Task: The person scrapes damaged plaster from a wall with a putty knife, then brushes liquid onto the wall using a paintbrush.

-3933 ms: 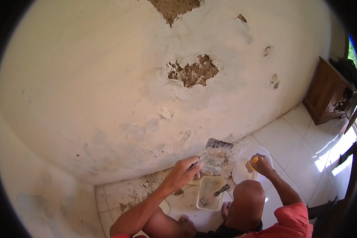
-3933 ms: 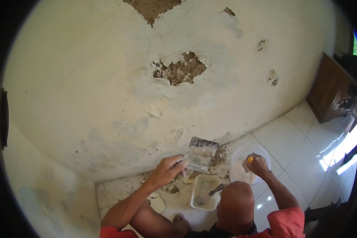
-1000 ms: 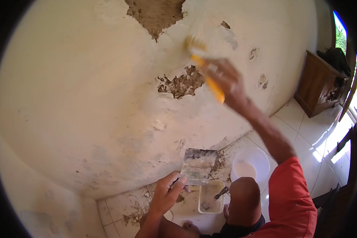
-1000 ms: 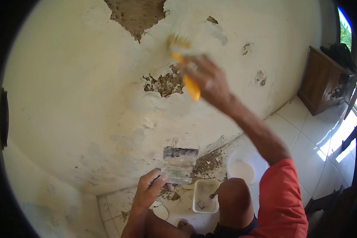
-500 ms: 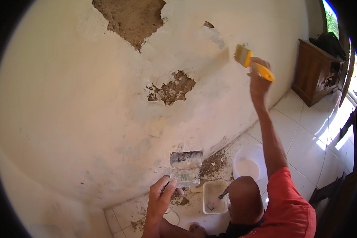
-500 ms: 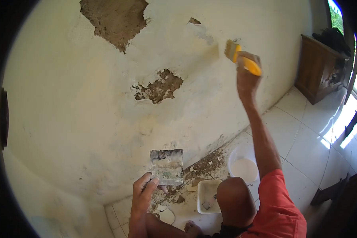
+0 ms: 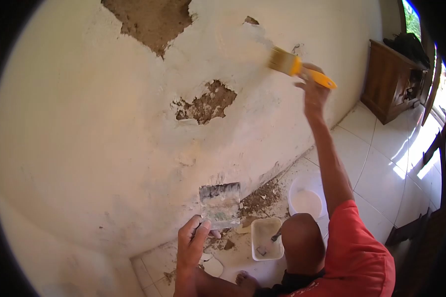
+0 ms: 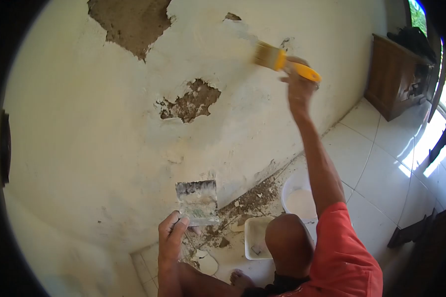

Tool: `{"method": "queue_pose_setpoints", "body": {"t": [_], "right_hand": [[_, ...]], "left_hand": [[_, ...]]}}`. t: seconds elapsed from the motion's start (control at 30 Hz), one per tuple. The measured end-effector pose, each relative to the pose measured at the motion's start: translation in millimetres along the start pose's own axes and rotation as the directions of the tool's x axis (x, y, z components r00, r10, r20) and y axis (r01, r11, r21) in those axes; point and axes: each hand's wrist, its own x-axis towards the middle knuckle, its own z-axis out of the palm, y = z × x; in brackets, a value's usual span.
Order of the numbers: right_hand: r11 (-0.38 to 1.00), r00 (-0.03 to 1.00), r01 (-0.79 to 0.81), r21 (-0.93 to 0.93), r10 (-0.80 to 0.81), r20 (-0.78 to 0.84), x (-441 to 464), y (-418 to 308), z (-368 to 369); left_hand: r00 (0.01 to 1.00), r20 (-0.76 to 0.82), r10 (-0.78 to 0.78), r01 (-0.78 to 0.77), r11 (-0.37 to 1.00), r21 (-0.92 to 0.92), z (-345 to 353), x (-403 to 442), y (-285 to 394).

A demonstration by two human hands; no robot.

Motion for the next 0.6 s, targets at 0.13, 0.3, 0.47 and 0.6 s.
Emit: {"method": "queue_pose_setpoints", "body": {"t": [0.13,0.3,0.47,0.6], "right_hand": [[0.885,0.962,0.243,-0.397,-0.272,-0.016,-12.9,-7.3,-13.7],[0.6,0.702,0.689,-0.407,-0.413,0.58,-67.5,-47.3,48.7],[0.831,0.694,0.555,-0.035,-0.439,0.571,-24.6,-67.9,75.8],[0.992,0.833,0.058,0.108,-0.107,0.542,48.4,-89.1,97.7]], "left_hand": [[1.0,-0.006,0.015,-0.014,1.0,0.011,0.9,0.5,3.3],[0.999,-0.053,0.005,-0.004,1.0,0.02,9.6,0.6,6.8],[0.999,-0.047,0.014,-0.014,1.0,0.009,5.7,4.3,5.3],[0.998,-0.046,-0.038,0.042,0.994,0.096,1.9,1.8,2.5]]}}
